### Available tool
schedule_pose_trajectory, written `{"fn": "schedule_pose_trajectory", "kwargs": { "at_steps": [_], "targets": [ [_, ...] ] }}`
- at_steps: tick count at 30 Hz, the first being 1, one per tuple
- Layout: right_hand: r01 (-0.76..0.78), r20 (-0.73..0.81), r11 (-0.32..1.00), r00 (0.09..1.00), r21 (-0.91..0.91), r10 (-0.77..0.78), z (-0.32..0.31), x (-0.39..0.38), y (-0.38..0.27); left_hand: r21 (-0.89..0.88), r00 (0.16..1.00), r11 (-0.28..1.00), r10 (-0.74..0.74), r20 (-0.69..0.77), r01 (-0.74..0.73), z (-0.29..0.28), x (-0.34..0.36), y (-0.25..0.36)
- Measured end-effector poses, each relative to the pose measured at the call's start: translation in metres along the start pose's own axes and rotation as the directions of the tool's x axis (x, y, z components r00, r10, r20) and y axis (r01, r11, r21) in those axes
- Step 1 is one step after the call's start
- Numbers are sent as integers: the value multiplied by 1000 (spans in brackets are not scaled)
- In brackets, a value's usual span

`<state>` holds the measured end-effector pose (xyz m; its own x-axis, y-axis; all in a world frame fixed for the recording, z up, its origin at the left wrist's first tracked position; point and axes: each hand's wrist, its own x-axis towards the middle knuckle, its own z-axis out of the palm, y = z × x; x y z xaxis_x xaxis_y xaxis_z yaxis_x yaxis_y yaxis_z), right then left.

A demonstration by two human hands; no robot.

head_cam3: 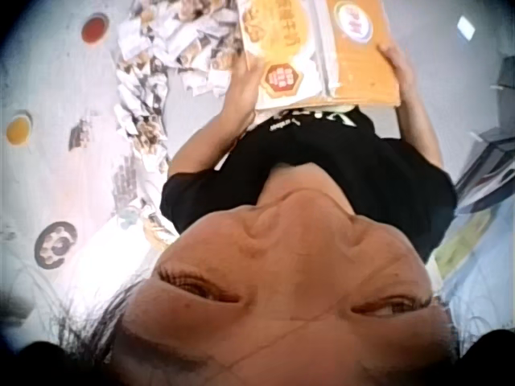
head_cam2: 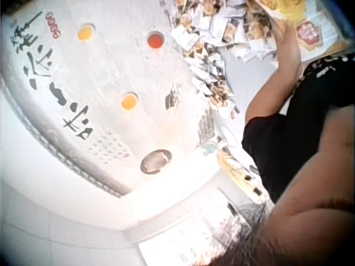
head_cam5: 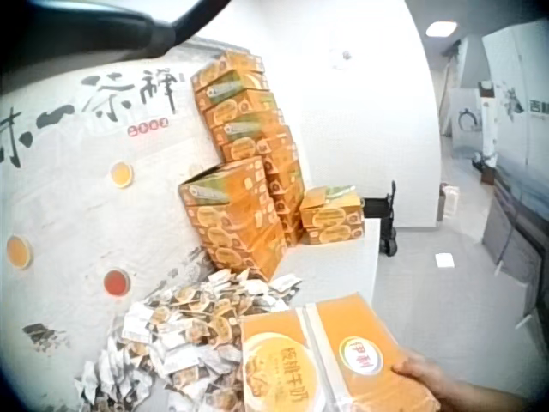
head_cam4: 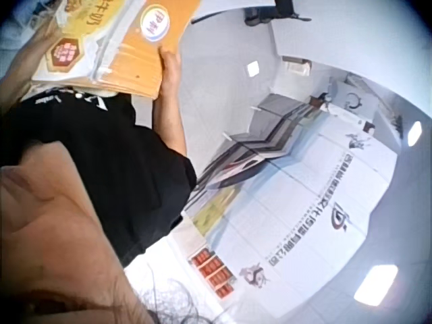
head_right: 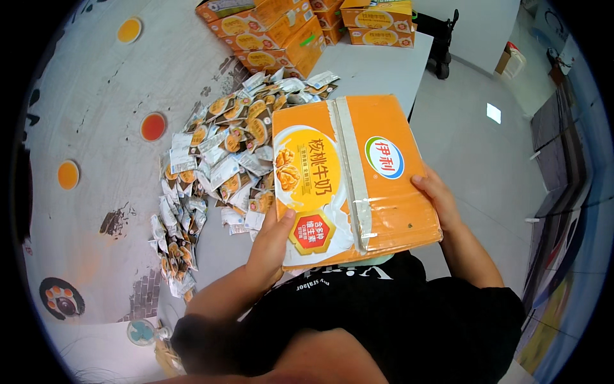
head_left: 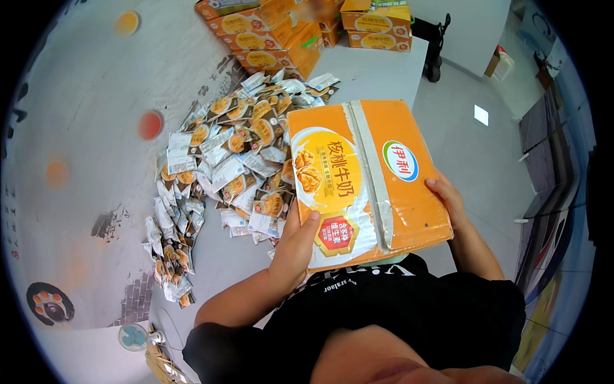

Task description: The person packs individual milk packets into a cardboard box. They pick up packets from a large pile on the table, fold the edges of the packets, and place them neatly into the box. The person then closes the box and places it on a trolley.

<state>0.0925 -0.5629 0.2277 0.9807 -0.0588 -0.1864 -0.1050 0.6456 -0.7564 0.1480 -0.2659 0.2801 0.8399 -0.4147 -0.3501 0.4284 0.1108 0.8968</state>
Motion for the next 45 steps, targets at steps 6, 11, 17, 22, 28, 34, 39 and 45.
{"fn": "schedule_pose_trajectory", "kwargs": {
  "at_steps": [6,11,17,22,28,34,39,45],
  "targets": [
    [31,-16,997,999,71,-30,-87,59,-54,53,999,998,-38,17,37,64,119,-18],
    [29,-109,998,994,49,-24,-187,132,-97,-14,989,996,-90,117,92,139,231,-19],
    [14,-140,1000,990,23,-11,-271,203,-141,-38,993,995,-85,80,88,185,344,-62],
    [2,-126,1000,992,18,1,-305,236,-151,84,993,991,-112,39,108,199,391,-84],
    [-68,-161,998,985,-12,65,-320,279,-175,35,988,988,-150,-35,151,211,432,-81],
    [-320,-215,946,922,42,321,-376,313,-210,-15,993,995,-96,-70,96,253,479,-101],
    [-327,-327,942,884,76,333,-436,324,-269,116,980,977,-189,62,181,319,538,-87],
    [-299,-378,950,873,87,309,-515,329,-339,187,971,976,-150,185,115,415,615,-84]
  ]
}}
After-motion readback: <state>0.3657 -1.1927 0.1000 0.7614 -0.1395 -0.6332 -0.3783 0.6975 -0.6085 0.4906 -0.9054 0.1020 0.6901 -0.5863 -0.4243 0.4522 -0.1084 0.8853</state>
